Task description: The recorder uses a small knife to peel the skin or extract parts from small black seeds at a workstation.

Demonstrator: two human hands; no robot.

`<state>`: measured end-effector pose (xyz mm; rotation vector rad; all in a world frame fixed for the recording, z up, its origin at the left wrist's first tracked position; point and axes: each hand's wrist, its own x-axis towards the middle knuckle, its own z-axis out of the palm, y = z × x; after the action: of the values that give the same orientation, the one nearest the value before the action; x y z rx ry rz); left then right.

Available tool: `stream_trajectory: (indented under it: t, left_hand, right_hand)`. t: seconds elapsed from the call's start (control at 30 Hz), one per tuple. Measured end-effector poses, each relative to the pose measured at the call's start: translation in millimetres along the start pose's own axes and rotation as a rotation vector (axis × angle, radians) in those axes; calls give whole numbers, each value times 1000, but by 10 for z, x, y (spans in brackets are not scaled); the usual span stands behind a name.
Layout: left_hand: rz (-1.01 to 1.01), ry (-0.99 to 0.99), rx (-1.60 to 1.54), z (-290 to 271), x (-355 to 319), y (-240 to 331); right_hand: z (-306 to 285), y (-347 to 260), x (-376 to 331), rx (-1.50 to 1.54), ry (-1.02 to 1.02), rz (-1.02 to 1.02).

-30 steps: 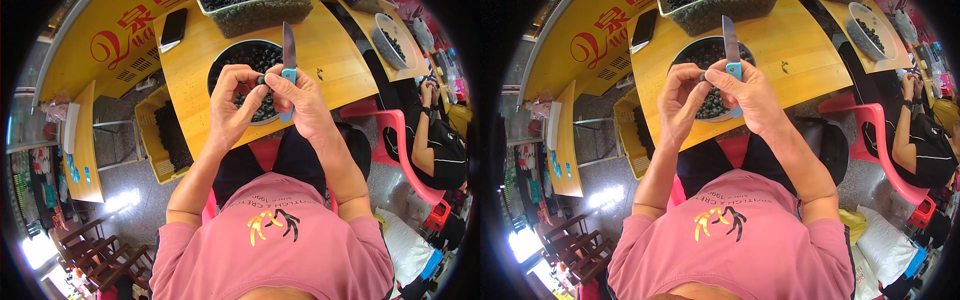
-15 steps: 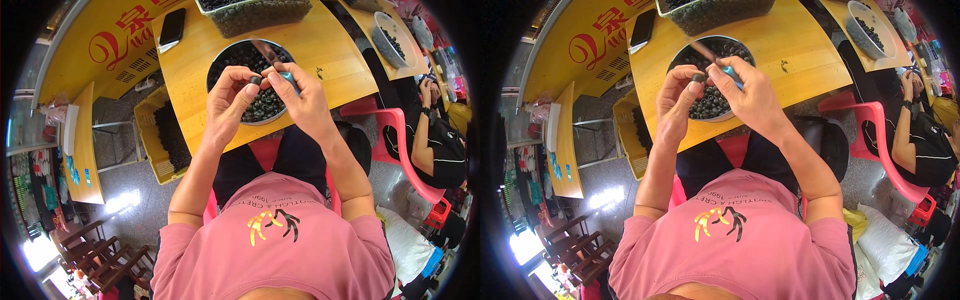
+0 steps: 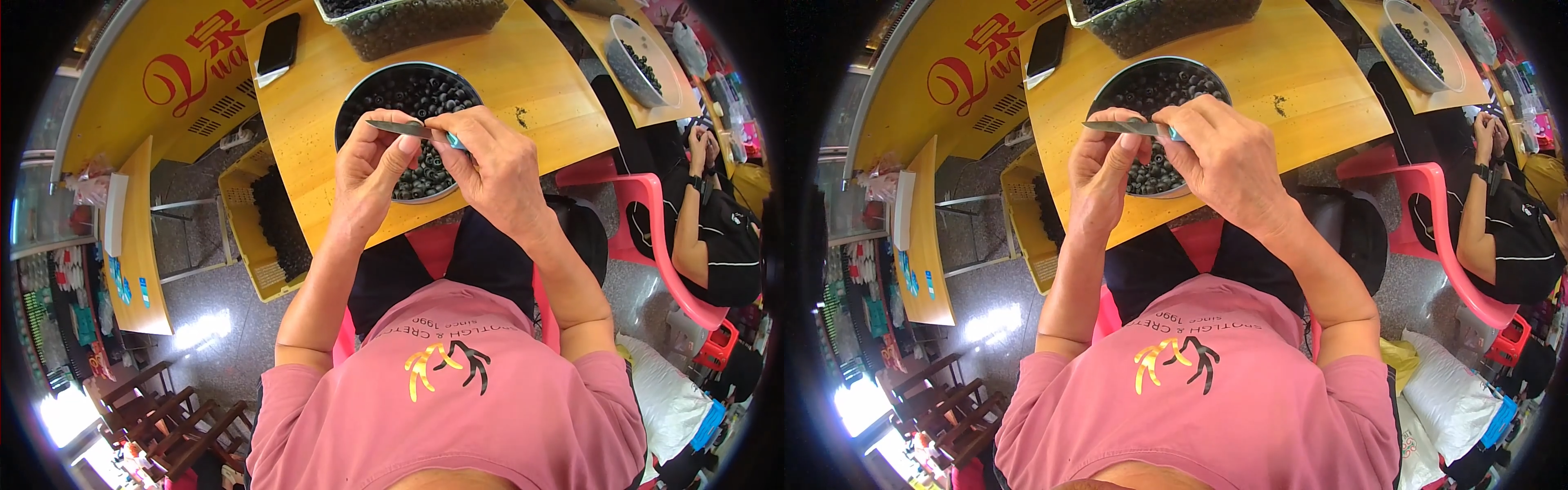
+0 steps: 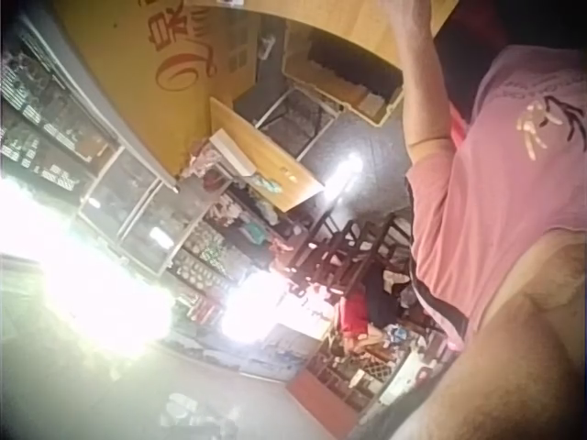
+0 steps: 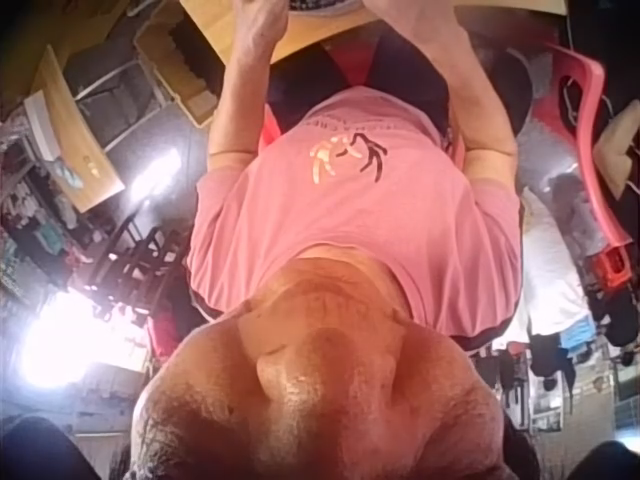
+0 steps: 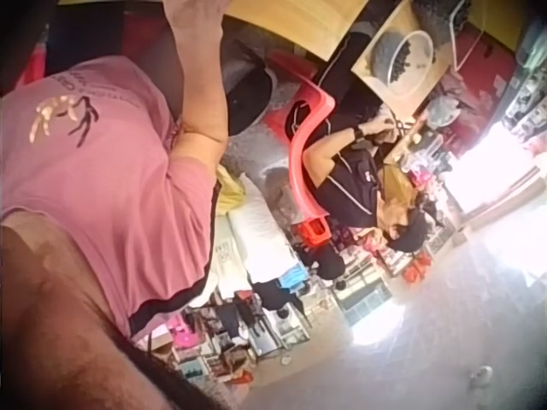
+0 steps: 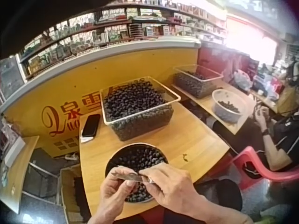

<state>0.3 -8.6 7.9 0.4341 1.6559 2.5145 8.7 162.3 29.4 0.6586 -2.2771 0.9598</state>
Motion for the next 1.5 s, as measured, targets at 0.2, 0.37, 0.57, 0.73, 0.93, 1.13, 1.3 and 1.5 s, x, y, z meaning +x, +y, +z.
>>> stream_trajectory:
  t: [0.2,0.37,0.57,0.73,0.93,1.13,1.3,1.5]
  left_hand:
    - [7,-6,2,-11,9,-7]
    - [-12,-6,-101,-84,-29,-15]
    - [92,-162,-187,-49,-119,89]
    - [-12,-35,-203,-30,-112,41]
    - [-4,-18,-96,-33,-126,49]
    - [128,76,187,-440,-189,270]
    - [174,467,595,-1259,-316,518]
    - [282,420,1224,-1164,-301,584]
  right_hand:
    - [11,8,-1,-18,14,-17]
    - [28,-40,-2,-71,-40,46]
    - [-24,34,9,-94,-100,197]
    - [-72,-212,159,463,-132,407]
    - [-76,-218,173,673,-242,582]
    - [-13,-58,137,574,-216,573]
    - [-132,166,49,499,-159,634]
    - [-135,246,-46,434,-193,674]
